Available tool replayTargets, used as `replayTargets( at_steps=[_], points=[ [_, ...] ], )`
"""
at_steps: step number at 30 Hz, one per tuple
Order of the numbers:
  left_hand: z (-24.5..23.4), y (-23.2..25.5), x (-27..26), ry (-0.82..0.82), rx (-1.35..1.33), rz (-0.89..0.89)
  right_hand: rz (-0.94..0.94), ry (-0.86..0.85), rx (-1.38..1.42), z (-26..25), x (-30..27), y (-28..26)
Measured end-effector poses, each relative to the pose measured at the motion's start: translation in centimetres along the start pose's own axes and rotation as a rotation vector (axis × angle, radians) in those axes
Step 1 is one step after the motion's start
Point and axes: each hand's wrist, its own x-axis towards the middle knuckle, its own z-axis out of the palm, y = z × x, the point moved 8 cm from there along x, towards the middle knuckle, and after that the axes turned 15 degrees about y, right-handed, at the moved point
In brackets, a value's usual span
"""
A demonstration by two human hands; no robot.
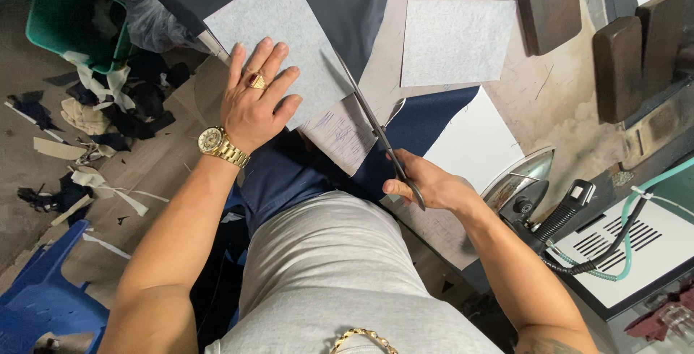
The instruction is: The person cuts pieces of dark blue fabric and grey lining using large shears, then irons the grey lining onto the fabric while using a handheld weight to press the layers flat on a workbench.
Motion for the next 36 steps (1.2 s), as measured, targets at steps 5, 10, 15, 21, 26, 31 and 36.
replayTargets(
  at_steps=[5, 10, 15, 21, 26, 31, 36],
  points=[
    [0.0, -0.1, 0.0, 0.003, 0.005, 0.007, -0.005, 0.005, 0.008, -0.1, 0.2, 0.2],
    [-0.1, 0.0, 0.1, 0.003, 0.004, 0.007, 0.002, 0.005, 0.031, 0.0, -0.2, -0.3],
    [0.0, 0.0, 0.1, -0.008, 0.011, 0.013, -0.023, -0.001, 0.168, 0.2, -0.2, -1.1],
    [0.1, -0.2, -0.1, 0.02, 0.001, 0.008, -0.075, -0.039, 0.127, -0.2, -0.1, -3.0],
    [0.6, -0.7, -1.0, 0.038, -0.061, -0.033, -0.09, 0.02, 0.09, 0.0, 2.6, -4.4],
    [0.7, -0.9, -1.0, 0.051, -0.052, -0.028, -0.116, 0.066, 0.064, 0.2, 3.8, -5.4],
    [0.6, -0.7, -0.9, 0.054, -0.052, -0.018, -0.067, 0.065, 0.109, 0.3, 4.2, -3.7]
  ],
)
